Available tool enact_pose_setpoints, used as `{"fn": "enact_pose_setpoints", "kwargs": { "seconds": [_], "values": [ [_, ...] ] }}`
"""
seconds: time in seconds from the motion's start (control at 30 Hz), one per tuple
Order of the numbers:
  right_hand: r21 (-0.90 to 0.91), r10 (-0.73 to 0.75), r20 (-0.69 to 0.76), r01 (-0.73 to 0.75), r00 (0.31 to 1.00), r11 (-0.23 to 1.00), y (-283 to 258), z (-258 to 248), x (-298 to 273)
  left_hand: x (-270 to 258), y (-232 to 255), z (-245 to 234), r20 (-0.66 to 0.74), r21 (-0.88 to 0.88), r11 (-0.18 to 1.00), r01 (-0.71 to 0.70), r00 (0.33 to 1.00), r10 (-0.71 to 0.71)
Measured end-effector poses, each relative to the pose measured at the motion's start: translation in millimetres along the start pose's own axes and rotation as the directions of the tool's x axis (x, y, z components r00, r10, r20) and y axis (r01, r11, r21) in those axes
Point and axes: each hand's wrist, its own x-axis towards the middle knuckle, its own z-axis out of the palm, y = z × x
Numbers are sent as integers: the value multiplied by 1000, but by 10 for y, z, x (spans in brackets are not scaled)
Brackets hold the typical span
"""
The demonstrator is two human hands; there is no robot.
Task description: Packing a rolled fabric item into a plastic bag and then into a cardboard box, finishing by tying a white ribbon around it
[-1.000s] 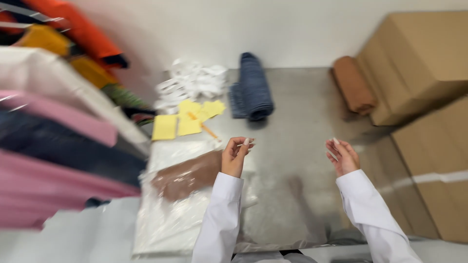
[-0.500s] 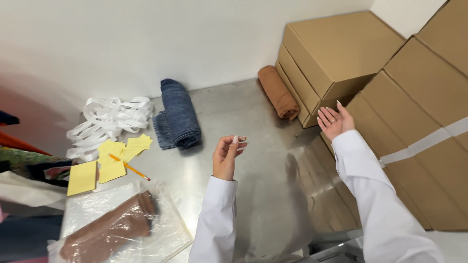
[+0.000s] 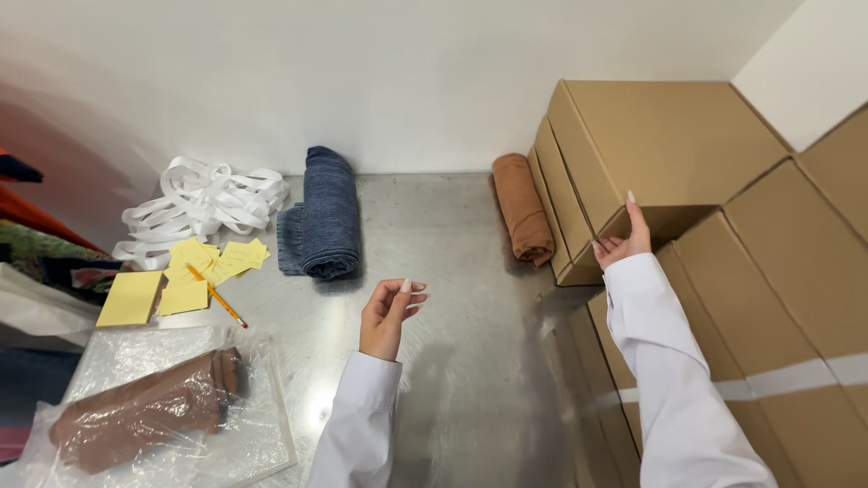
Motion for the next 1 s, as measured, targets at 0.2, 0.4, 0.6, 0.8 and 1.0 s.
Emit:
{"fn": "enact_pose_setpoints", "kwargs": {
  "seconds": [0.2,0.4,0.6,0.8,1.0],
  "values": [
    [-198,-58,-120,34,991,980,-39,87,236,14,21,-93,-37,3,1000,-10,999,10],
    [-195,23,-100,-43,995,980,79,458,-290,48,-87,-184,-30,-30,999,-34,999,33],
    [-176,27,105,-8,994,984,771,764,-615,97,-153,-348,-18,-69,996,-60,998,59],
    [-18,148,408,-155,901,988,1682,1363,-1828,-271,112,-785,-70,-166,986,-35,997,24],
    [37,294,593,-390,750,920,3014,1431,-2426,-723,160,-1302,63,-42,996,83,995,-80]
  ]
}}
